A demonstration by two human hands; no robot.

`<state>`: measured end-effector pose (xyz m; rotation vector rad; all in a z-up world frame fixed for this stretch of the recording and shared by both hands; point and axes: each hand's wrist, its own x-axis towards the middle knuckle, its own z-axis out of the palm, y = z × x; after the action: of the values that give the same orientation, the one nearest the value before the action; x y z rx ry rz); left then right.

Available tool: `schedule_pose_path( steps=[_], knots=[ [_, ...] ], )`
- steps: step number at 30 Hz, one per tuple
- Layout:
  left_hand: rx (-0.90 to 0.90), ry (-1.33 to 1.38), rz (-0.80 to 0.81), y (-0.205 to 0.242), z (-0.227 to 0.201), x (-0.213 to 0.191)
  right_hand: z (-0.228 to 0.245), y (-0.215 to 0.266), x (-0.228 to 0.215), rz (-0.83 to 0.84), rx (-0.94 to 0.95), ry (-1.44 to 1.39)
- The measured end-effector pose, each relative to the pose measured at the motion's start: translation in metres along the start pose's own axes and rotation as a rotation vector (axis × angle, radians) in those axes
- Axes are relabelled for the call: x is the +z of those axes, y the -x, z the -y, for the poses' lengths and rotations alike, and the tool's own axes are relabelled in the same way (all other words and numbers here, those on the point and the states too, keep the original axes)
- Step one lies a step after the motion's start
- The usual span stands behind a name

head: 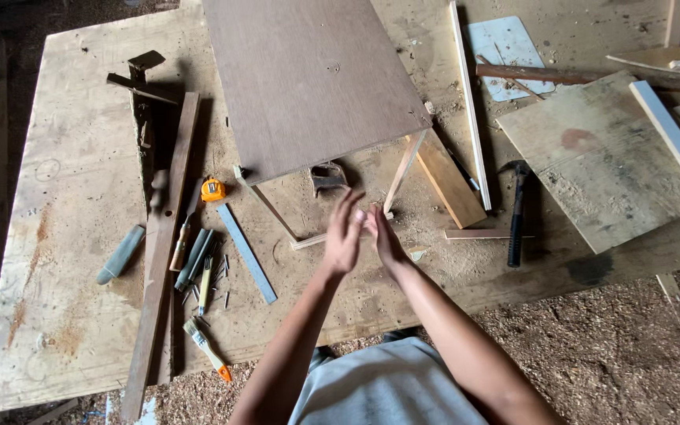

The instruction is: The person measures and marks a thin wooden strip, then saws it to length. They fit the cut piece between two vertical wooden legs and hammer nails to secure it, forming a small wooden frame on a workbench.

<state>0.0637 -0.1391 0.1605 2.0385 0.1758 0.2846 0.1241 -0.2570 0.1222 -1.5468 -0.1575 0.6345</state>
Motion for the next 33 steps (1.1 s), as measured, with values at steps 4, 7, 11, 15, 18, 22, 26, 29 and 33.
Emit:
schedule_pose_path(
  steps=[4,7,11,15,18,22,26,29,33],
  knots=[
    [-0.267,0.281,0.061,0.006,0.045,0.035,-0.022,-0.013,0.011,0.078,-0.045,0.168],
    [-0.454,0.255,-0.047,0.013,0.081,0.036,-0.044,-0.017,0.012,0.039,-0.109,0.704],
    [-0.401,0.096,-0.075,0.033,0.110,0.019,-0.062,-0.025,0.007,0.020,-0.389,0.989],
    [-0.450,0.172,-0.111,0.060,0.119,0.006,-0.067,-0.039,0.019,0.021,-0.636,1.115],
    [-0.467,0.222,-0.131,0.075,0.122,-0.006,-0.066,-0.047,0.028,0.080,-0.562,1.184],
    [-0.520,0.219,-0.146,0.094,0.119,-0.025,-0.074,-0.050,0.032,0.072,-0.329,1.087],
    [-0.499,0.106,-0.238,0.092,0.102,-0.039,-0.071,-0.052,0.023,-0.083,-0.487,0.846],
    [-0.430,0.110,-0.442,0.090,0.077,-0.043,-0.058,-0.031,0.013,-0.110,-0.826,0.708],
    [-0.190,0.180,-0.676,0.079,0.025,-0.050,0.001,-0.004,-0.001,-0.176,-0.825,0.735]
  ],
)
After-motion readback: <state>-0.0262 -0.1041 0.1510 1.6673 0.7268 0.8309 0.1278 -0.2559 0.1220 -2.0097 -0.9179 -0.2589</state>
